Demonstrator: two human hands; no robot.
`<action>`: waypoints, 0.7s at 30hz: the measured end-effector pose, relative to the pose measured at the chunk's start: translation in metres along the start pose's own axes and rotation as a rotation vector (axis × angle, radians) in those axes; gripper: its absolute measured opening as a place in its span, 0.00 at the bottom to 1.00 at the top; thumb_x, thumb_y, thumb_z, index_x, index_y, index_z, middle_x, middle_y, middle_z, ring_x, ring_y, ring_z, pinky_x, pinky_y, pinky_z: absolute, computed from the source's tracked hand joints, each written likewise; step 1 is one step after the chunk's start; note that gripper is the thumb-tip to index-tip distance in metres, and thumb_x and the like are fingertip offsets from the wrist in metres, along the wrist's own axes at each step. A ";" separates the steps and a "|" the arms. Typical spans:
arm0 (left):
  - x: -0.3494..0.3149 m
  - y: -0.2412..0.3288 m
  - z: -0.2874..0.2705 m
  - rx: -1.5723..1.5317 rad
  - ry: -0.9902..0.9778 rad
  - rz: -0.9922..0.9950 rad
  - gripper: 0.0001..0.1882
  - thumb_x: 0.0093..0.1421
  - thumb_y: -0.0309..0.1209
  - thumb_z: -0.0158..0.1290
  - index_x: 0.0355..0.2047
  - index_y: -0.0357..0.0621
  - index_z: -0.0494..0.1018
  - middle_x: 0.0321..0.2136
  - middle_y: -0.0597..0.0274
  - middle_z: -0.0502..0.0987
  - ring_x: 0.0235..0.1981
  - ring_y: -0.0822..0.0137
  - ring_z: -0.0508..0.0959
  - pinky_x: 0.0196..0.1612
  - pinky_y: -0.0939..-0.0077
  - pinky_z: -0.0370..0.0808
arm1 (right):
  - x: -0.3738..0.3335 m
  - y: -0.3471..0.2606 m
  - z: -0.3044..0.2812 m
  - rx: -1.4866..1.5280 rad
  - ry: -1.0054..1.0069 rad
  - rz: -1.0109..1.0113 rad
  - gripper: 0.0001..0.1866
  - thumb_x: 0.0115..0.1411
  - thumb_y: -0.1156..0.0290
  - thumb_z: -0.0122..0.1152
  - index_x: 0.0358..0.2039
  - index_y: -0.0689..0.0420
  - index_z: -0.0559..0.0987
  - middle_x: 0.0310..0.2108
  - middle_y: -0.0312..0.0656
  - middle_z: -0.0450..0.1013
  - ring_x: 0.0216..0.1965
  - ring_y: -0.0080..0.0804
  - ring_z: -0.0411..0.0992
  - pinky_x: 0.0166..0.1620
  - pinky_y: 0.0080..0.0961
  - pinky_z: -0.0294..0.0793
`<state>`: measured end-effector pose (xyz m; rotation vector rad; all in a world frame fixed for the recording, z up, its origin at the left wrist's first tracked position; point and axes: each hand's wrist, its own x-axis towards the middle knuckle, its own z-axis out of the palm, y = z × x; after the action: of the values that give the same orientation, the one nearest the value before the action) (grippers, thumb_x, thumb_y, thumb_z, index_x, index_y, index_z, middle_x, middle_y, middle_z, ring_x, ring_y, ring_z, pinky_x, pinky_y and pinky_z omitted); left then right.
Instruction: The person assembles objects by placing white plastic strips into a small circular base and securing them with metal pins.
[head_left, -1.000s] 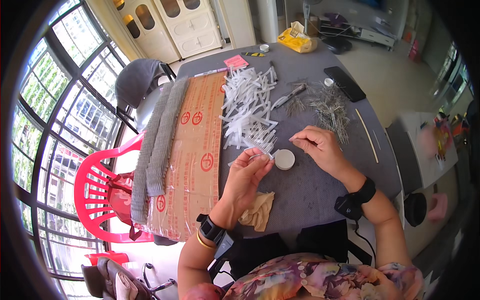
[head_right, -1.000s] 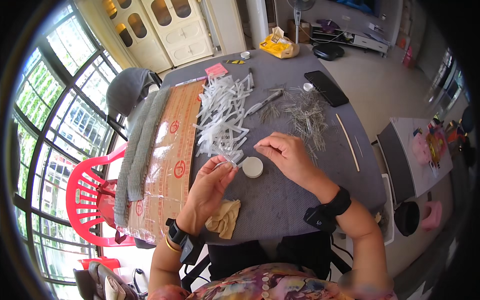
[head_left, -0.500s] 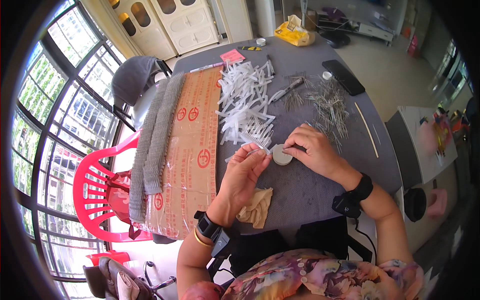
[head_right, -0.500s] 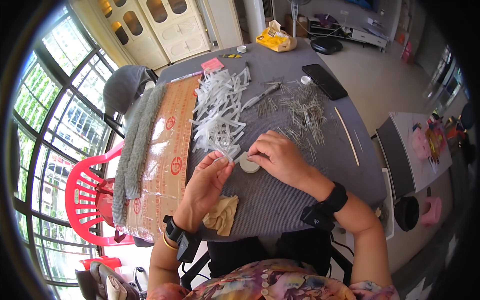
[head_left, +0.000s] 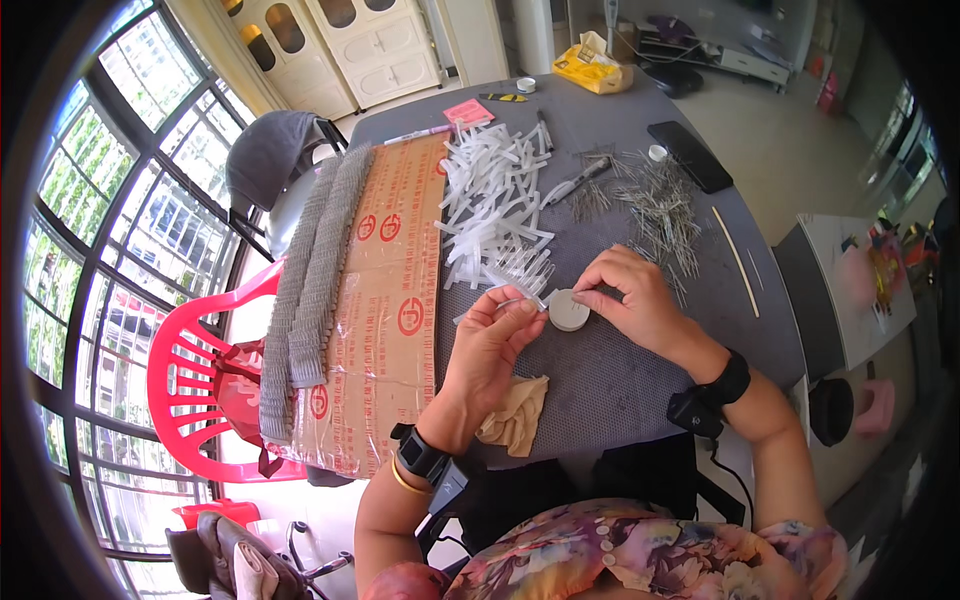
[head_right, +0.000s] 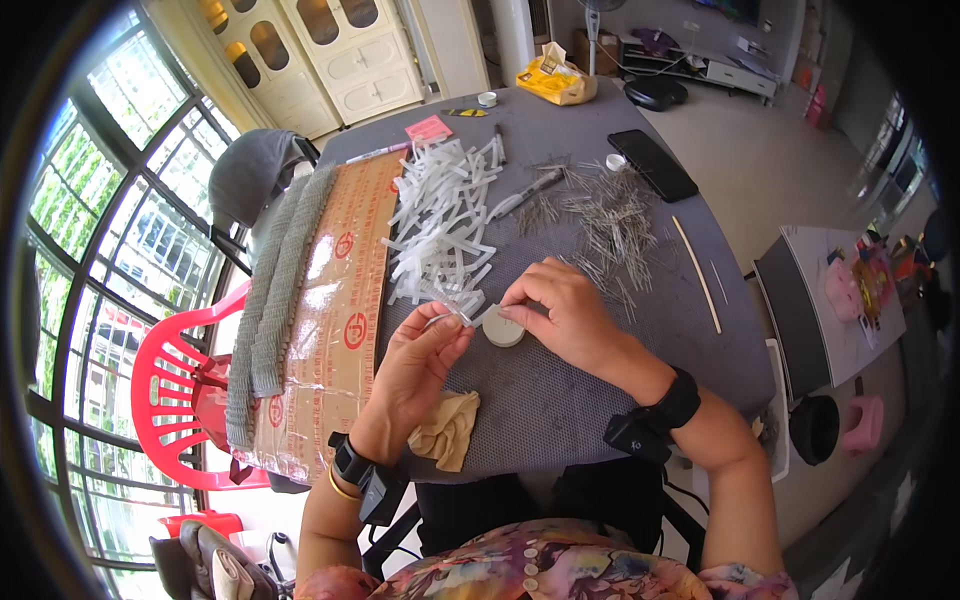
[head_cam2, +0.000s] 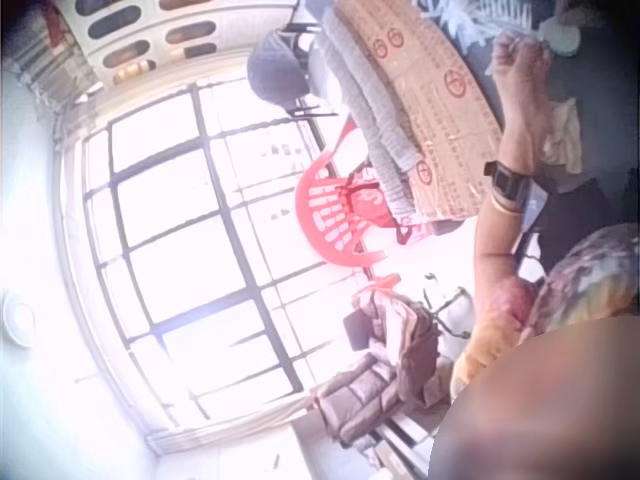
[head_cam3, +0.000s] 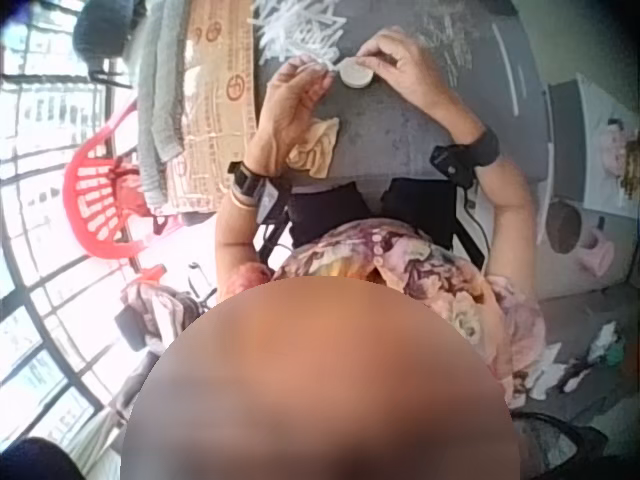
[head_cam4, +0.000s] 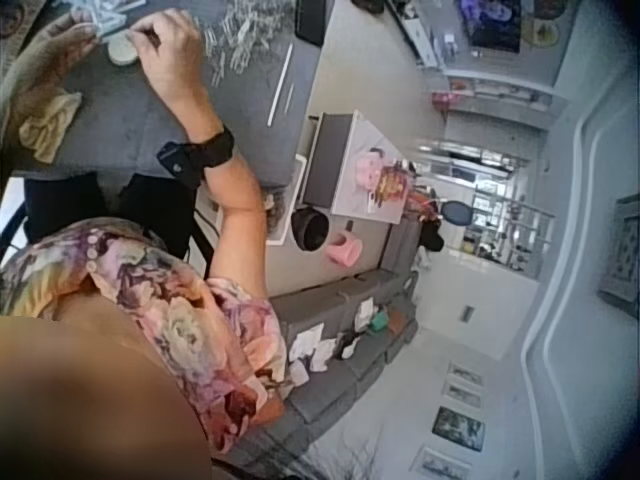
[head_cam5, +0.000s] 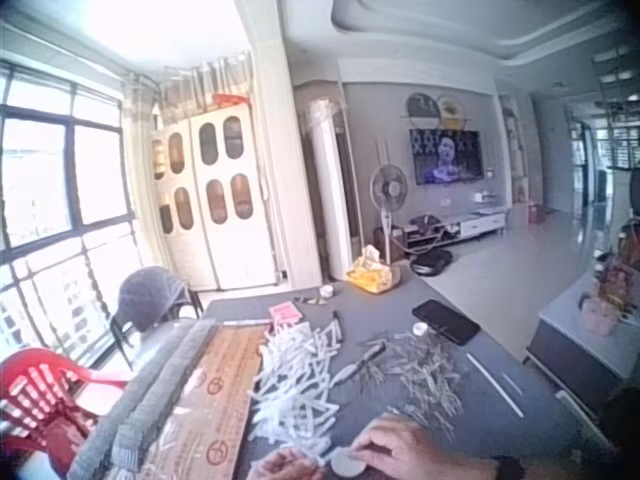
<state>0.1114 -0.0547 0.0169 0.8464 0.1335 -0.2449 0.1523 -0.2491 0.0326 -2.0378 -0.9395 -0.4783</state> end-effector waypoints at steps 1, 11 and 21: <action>0.000 0.000 0.000 0.000 -0.001 0.002 0.06 0.54 0.20 0.49 0.33 0.41 0.67 0.29 0.61 0.74 0.32 0.69 0.76 0.36 0.84 0.76 | 0.000 -0.001 -0.001 0.050 -0.005 0.070 0.05 0.45 0.73 0.62 0.22 0.58 0.74 0.22 0.36 0.70 0.26 0.31 0.67 0.31 0.26 0.65; 0.000 -0.003 0.003 0.070 -0.021 0.037 0.07 0.54 0.21 0.51 0.34 0.41 0.67 0.29 0.63 0.74 0.32 0.70 0.76 0.36 0.83 0.75 | -0.004 -0.001 -0.002 0.762 0.069 0.524 0.05 0.51 0.73 0.60 0.26 0.62 0.76 0.23 0.34 0.73 0.25 0.13 0.68 0.29 0.12 0.68; -0.001 -0.006 0.005 0.171 -0.064 0.100 0.08 0.54 0.21 0.51 0.34 0.41 0.67 0.28 0.63 0.75 0.31 0.72 0.76 0.36 0.83 0.74 | -0.005 -0.013 0.001 0.476 0.031 0.340 0.04 0.49 0.76 0.61 0.25 0.63 0.76 0.24 0.37 0.75 0.27 0.18 0.71 0.33 0.16 0.70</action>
<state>0.1088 -0.0621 0.0162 1.0117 0.0104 -0.1910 0.1392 -0.2460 0.0353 -1.6975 -0.5978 -0.0867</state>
